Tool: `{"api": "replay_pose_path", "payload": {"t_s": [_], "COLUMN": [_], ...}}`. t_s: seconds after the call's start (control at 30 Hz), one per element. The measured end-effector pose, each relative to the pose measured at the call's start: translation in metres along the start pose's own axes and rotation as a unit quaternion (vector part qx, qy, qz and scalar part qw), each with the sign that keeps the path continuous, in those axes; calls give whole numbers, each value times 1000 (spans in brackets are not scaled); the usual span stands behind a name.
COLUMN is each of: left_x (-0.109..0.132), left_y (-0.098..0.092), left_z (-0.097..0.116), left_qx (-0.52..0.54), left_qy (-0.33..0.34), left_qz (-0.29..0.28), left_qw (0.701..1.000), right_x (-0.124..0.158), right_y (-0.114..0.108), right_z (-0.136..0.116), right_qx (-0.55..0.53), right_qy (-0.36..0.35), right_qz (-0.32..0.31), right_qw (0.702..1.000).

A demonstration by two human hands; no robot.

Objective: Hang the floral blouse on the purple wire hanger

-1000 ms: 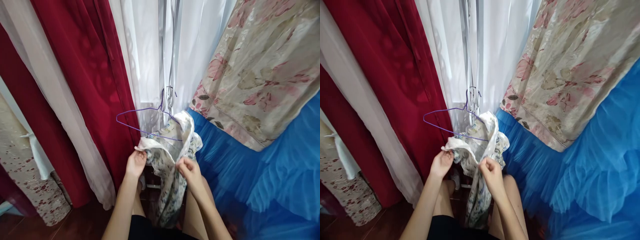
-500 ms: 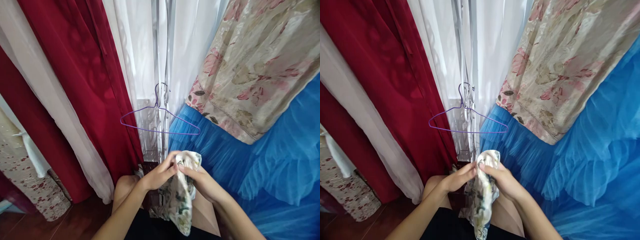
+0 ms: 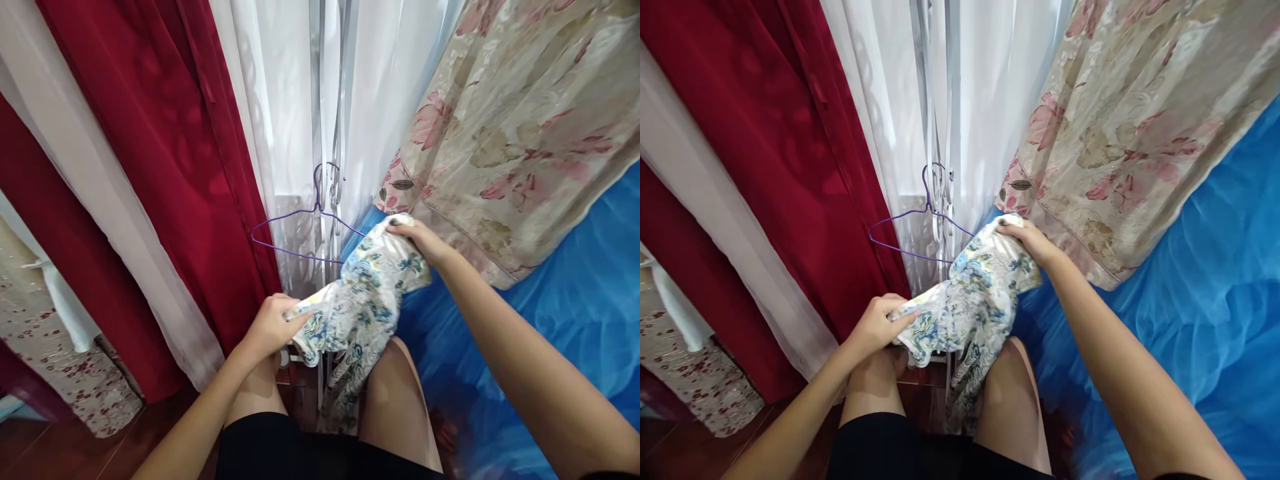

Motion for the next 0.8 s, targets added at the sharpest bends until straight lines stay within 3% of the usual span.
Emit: {"api": "replay_pose_path", "payload": {"t_s": [0.1,0.17,0.33,0.4,0.47,0.53,0.6,0.7,0.8], "left_x": [-3,-3,-21,-43,-72,-99,-120,-138,-131], "left_y": [-43,-66,-100,-117,-136,-153,-159,-146,-145], "left_z": [-23,-50,-118,-129,-127,-119,-110,-88,-77], "left_qx": [-79,-136,-256,-272,-221,-89,67,197,203], "left_qy": [6,7,-1,-13,-25,-41,-59,-64,-72], "left_qz": [102,126,10,13,67,150,206,163,163], "left_qw": [992,983,967,962,973,984,974,965,963], "right_x": [-11,-6,7,8,10,13,18,28,38], "right_y": [51,69,64,61,61,61,59,45,19], "right_z": [29,39,30,20,12,9,13,30,47], "right_qx": [-41,-47,-15,4,17,15,6,-3,-1], "right_qy": [75,99,107,111,122,134,146,146,118], "right_qz": [-99,-152,-186,-191,-184,-166,-145,-119,-84], "right_qw": [991,982,977,975,975,977,979,982,989]}}
Point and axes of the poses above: each hand's wrist, its own x-axis away from the middle knuckle, its own y-axis out of the palm, z = x × y, the point moved 9 cm from there along -x, towards the middle knuckle, and after that the axes turned 10 degrees about -x, right-handed, at the moved point
